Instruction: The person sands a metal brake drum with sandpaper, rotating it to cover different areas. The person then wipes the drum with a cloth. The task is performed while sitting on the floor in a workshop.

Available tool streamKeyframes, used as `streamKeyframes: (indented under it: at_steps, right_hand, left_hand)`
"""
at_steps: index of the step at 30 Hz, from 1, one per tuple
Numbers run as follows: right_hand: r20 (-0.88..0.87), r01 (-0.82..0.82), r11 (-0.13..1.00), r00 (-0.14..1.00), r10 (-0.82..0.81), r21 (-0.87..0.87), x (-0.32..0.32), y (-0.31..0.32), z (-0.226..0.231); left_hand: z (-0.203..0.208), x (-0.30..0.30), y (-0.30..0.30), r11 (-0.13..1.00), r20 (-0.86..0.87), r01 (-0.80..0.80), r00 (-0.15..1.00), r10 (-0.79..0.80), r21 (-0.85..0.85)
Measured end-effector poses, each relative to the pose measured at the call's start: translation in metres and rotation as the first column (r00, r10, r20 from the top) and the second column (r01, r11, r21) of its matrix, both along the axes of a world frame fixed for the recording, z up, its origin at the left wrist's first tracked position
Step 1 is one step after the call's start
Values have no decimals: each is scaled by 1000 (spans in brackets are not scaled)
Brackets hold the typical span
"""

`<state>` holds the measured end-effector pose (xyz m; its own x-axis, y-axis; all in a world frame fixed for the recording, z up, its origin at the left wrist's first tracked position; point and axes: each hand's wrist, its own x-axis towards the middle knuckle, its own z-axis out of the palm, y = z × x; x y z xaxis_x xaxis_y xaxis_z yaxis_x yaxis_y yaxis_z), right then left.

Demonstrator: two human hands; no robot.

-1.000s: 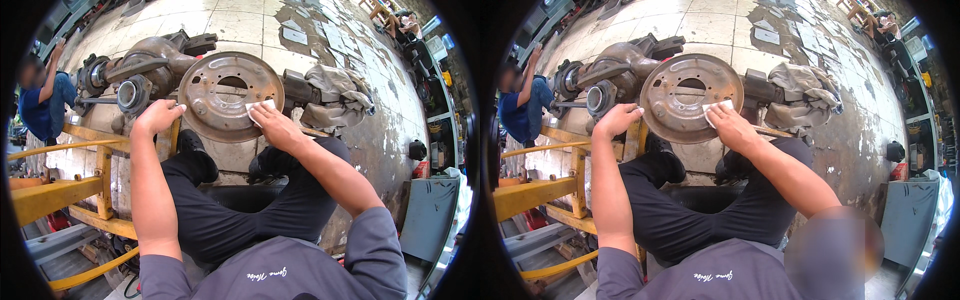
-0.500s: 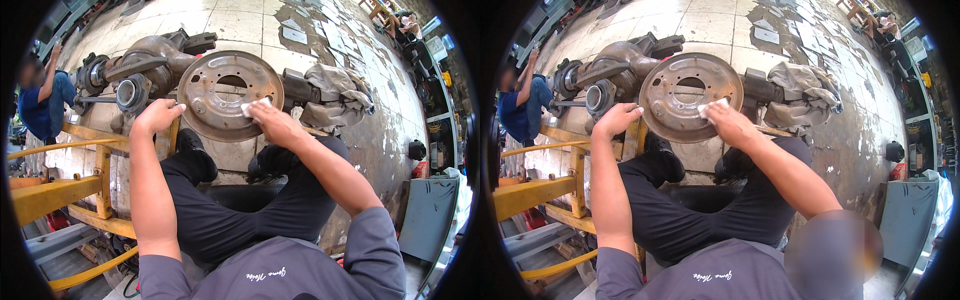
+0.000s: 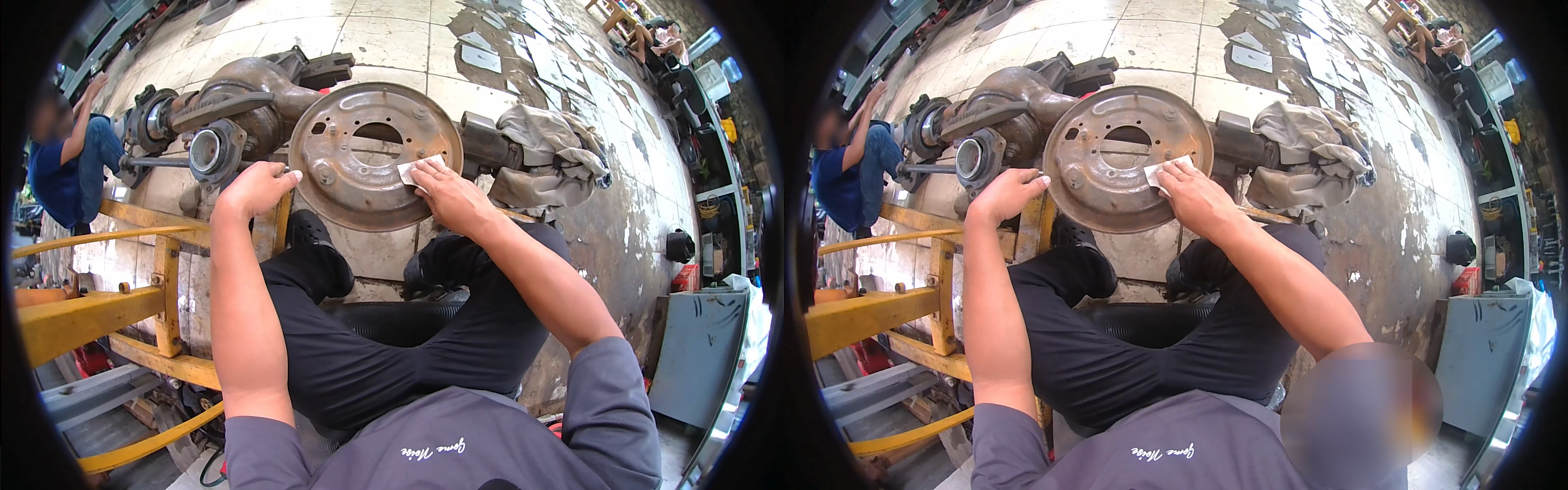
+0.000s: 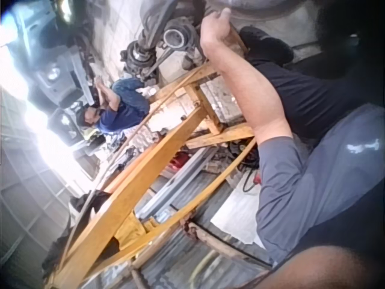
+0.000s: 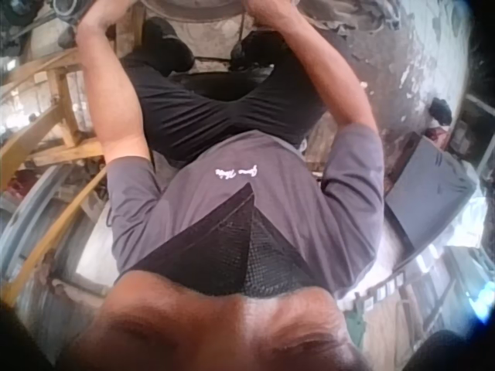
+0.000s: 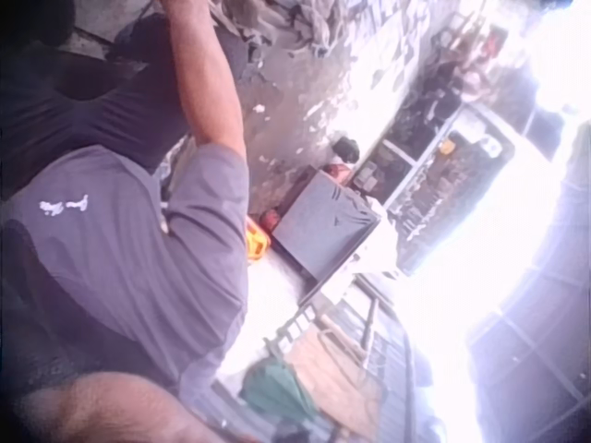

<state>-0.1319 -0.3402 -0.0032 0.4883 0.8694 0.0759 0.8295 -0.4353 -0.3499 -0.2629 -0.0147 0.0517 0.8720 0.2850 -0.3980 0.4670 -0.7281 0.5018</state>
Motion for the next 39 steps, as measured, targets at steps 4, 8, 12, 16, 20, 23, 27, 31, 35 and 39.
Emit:
streamKeyframes:
  at_steps: [4,8,12,16,20,23,27,31,35,39]
  right_hand:
    - [-111,-88,996,990,86,-18,-12,1,11]
    - [63,-82,996,994,85,-47,-5,-3,2]
    - [-73,-64,996,996,59,-67,-4,-2,14]
    - [-128,238,968,961,-247,-78,13,-11,32]
    - [-57,233,972,970,-235,-25,9,-19,34]
    - [133,32,995,991,-20,-91,-6,-16,8]
    - [-52,171,959,981,-188,-227,5,-15,25]
    - [141,-37,996,989,48,-79,-11,-16,3]
    - [15,125,979,992,-124,-161,1,-14,20]
    - [98,-3,991,995,16,-133,-8,-15,10]
  left_hand:
    - [-2,-2,-1,999,1,-24,1000,24,-27]
    - [-4,-1,1,999,9,-19,1000,19,-34]
    - [-6,1,4,999,10,-12,1000,12,-41]
    - [-1,-8,2,1000,0,-20,1000,20,-4]
    - [1,-2,4,999,-31,-33,999,33,-17]
    - [3,2,1,1000,-33,-22,999,22,-22]
    - [5,-2,1,999,-46,-27,999,25,-36]
    - [4,1,1,999,-25,-28,999,27,-17]
    - [3,-5,1,1000,3,-8,1000,8,19]
    - [4,-3,2,1000,-3,-13,1000,13,17]
